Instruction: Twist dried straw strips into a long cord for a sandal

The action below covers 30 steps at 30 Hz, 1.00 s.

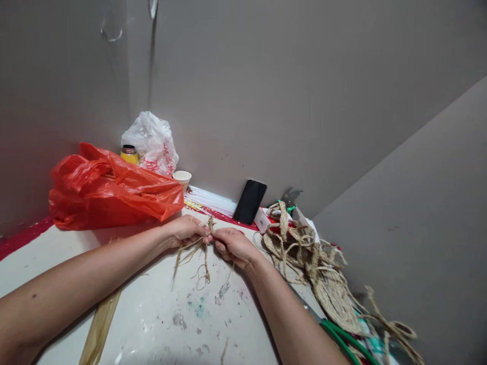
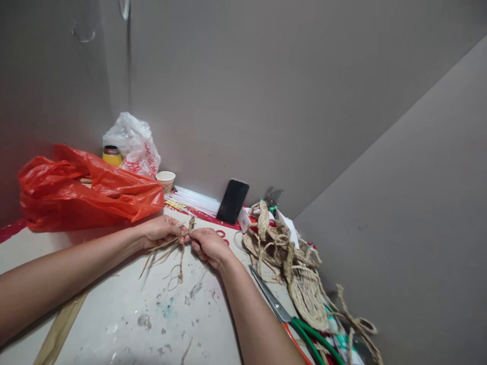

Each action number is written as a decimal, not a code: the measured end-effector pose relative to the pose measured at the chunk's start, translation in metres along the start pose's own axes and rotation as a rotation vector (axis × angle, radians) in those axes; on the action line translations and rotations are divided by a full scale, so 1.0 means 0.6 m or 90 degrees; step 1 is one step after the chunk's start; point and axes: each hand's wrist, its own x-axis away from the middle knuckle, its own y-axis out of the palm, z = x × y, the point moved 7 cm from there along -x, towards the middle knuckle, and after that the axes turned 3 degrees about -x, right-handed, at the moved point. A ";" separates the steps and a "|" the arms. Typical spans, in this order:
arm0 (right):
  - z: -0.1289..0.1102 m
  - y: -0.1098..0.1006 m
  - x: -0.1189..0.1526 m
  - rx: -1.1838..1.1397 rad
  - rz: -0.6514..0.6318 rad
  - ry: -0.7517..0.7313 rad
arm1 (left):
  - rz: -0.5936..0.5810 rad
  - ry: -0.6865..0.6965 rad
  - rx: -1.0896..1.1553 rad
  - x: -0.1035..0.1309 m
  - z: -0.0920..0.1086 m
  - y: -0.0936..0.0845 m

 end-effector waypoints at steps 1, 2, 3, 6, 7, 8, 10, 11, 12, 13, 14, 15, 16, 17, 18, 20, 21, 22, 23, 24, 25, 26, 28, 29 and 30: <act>0.001 -0.001 -0.001 0.007 0.005 -0.001 | -0.005 -0.002 0.002 0.000 0.000 0.001; 0.002 -0.002 -0.002 0.012 0.011 -0.002 | -0.010 -0.004 0.005 -0.001 0.000 0.001; 0.003 -0.003 -0.003 0.016 0.016 -0.002 | -0.014 -0.005 0.011 -0.001 -0.001 0.002; 0.006 -0.005 -0.006 0.023 0.026 -0.002 | -0.017 -0.007 0.029 -0.001 -0.001 0.001; 0.006 -0.005 -0.007 0.027 0.028 -0.003 | -0.016 -0.008 0.030 -0.001 -0.001 0.001; 0.005 -0.004 -0.007 0.030 0.031 -0.004 | -0.015 -0.009 0.025 -0.001 -0.001 0.001; 0.004 -0.003 -0.007 0.036 0.034 -0.005 | -0.006 -0.006 0.004 0.000 -0.001 0.001; 0.003 -0.003 -0.006 0.039 0.037 -0.006 | 0.001 0.002 -0.007 0.001 0.000 0.001; 0.002 -0.002 -0.006 0.042 0.041 -0.007 | 0.009 0.014 -0.014 0.001 0.002 0.001; 0.002 -0.002 -0.006 0.045 0.045 -0.007 | 0.014 0.027 -0.017 0.002 0.005 0.002; 0.002 -0.002 -0.006 0.048 0.050 -0.007 | 0.017 0.040 -0.016 0.003 0.008 0.004; 0.002 -0.003 -0.006 0.051 0.054 -0.006 | 0.017 0.050 -0.012 0.005 0.011 0.005; 0.003 -0.003 -0.006 0.053 0.058 -0.005 | 0.016 0.056 -0.012 0.006 0.014 0.007; 0.004 -0.004 -0.007 0.055 0.060 -0.003 | 0.018 0.057 -0.018 0.007 0.016 0.007; 0.004 -0.005 -0.008 0.056 0.061 -0.002 | 0.024 0.056 -0.029 0.008 0.018 0.005; 0.006 -0.006 -0.010 0.057 0.059 0.002 | 0.051 0.049 -0.074 0.011 0.022 -0.002; 0.006 -0.007 -0.010 0.058 0.057 0.004 | 0.064 0.043 -0.108 0.012 0.024 -0.006; 0.007 -0.007 -0.011 0.059 0.055 0.005 | 0.075 0.036 -0.143 0.013 0.025 -0.010; 0.007 -0.007 -0.011 0.061 0.052 0.008 | 0.082 0.032 -0.177 0.014 0.026 -0.013; 0.006 -0.007 -0.011 0.062 0.049 0.010 | 0.088 0.030 -0.211 0.013 0.027 -0.016; 0.006 -0.006 -0.010 0.063 0.047 0.012 | 0.100 0.031 -0.246 0.013 0.028 -0.020; 0.006 -0.005 -0.010 0.065 0.045 0.013 | 0.119 0.036 -0.282 0.012 0.029 -0.025; 0.005 -0.003 -0.010 0.068 0.043 0.017 | 0.173 0.059 -0.353 0.011 0.036 -0.035; 0.005 -0.002 -0.010 0.069 0.042 0.018 | 0.200 0.084 -0.386 0.011 0.043 -0.039; 0.004 -0.001 -0.010 0.071 0.041 0.019 | 0.225 0.117 -0.412 0.012 0.052 -0.040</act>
